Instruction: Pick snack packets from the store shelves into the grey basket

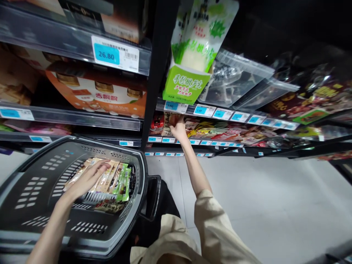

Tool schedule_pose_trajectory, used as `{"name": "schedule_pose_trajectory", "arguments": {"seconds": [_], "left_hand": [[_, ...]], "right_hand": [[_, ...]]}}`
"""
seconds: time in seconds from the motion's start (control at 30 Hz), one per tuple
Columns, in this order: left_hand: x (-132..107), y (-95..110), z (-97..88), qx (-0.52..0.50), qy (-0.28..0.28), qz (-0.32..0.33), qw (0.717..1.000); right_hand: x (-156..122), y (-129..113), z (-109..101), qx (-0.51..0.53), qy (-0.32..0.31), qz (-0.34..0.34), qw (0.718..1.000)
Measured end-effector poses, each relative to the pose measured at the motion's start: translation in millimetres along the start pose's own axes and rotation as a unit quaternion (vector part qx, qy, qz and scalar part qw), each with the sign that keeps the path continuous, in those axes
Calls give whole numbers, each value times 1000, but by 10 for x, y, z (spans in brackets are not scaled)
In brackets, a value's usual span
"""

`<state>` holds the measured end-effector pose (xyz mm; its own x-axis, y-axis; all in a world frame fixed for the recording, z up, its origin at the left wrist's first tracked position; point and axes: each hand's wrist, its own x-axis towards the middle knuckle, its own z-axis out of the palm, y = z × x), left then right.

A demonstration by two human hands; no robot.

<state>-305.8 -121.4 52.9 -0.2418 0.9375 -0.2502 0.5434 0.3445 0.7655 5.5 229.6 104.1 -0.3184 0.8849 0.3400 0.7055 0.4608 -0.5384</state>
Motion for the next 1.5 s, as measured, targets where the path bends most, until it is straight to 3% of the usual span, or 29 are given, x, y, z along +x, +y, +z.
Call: {"name": "schedule_pose_trajectory", "arguments": {"seconds": [0.27, 0.43, 0.67, 0.8, 0.93, 1.13, 1.37, 1.5], "left_hand": [[-13, 10, -17, 6, -8, -1, 1000], [-12, 42, -40, 12, -9, 11, 1000], [-20, -69, -13, 54, -14, 43, 998], [-28, -70, -21, 72, -25, 35, 997], [-25, -61, -32, 85, -32, 31, 995], [-25, -81, -12, 106, -46, 26, 993], [8, -171, 19, 154, -46, 29, 987], [-8, -208, 30, 210, -68, -1, 975]], "right_hand": [[-94, -170, -20, -183, 42, -48, 981], [-117, -339, -167, -284, -15, -89, 955], [-65, -354, -153, -265, -10, -78, 961], [-6, -358, -341, -313, -39, -124, 941], [110, -313, -501, -352, -41, -127, 927], [263, -238, -372, -349, -107, -132, 921], [185, -232, -356, -315, -103, -163, 929], [174, -274, -263, -302, -107, -157, 934]]}}
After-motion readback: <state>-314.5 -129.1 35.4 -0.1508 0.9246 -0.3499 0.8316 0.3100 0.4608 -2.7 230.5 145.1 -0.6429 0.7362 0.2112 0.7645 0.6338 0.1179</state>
